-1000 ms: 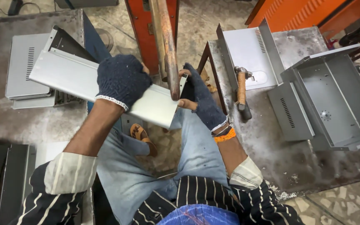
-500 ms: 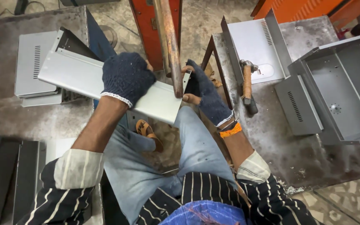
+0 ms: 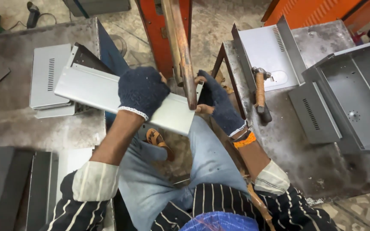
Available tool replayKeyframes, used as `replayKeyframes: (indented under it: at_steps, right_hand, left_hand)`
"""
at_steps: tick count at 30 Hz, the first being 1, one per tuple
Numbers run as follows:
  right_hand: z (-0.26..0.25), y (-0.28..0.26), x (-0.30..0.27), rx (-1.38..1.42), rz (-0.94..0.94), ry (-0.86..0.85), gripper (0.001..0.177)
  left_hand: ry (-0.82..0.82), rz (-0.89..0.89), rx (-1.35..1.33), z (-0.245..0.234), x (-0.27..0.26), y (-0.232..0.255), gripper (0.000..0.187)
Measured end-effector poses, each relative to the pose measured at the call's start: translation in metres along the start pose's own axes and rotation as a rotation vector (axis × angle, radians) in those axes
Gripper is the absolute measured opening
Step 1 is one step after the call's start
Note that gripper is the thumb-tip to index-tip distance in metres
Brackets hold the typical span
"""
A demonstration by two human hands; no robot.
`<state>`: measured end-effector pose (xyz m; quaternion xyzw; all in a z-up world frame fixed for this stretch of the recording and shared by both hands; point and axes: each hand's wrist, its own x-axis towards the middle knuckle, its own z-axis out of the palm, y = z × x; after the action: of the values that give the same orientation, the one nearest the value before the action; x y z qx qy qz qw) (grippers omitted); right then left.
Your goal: The person sits between two workbenches and assembles sheet-metal enclosure parts. They pick up metal panels, fold and press the edges using a hand bending tool, tap seams with a hammer, grind an edge producing sparks, and place finished boxes on the bench.
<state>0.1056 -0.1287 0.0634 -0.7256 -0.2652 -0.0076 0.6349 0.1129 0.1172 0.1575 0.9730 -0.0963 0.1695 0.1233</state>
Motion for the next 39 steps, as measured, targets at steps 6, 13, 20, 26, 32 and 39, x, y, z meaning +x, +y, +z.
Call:
replayKeyframes:
  at_steps: [6, 13, 20, 26, 32, 39]
  right_hand:
    - [-0.003, 0.012, -0.007, -0.016, -0.026, 0.011, 0.083]
    - [-0.006, -0.014, 0.016, 0.579, 0.215, 0.031, 0.051]
    - [-0.010, 0.001, 0.024, 0.781, 0.168, 0.020, 0.046]
    - [-0.010, -0.004, 0.031, 0.752, 0.142, 0.061, 0.045]
    - [-0.008, -0.010, 0.019, 0.507, 0.140, 0.074, 0.053]
    - [-0.001, 0.018, 0.008, 0.682, 0.126, 0.075, 0.050]
  left_hand:
    - [-0.109, -0.068, 0.016, -0.016, 0.003, 0.009, 0.023]
    - [-0.050, -0.005, -0.033, -0.011, 0.025, 0.009, 0.022]
    - [-0.075, -0.020, -0.049, -0.005, 0.045, 0.010, 0.020]
    - [-0.082, -0.023, -0.074, -0.003, 0.058, 0.010, 0.019]
    - [-0.143, 0.014, -0.019, 0.008, 0.053, 0.004, 0.020]
    - [-0.109, -0.018, -0.097, 0.005, 0.042, 0.003, 0.021]
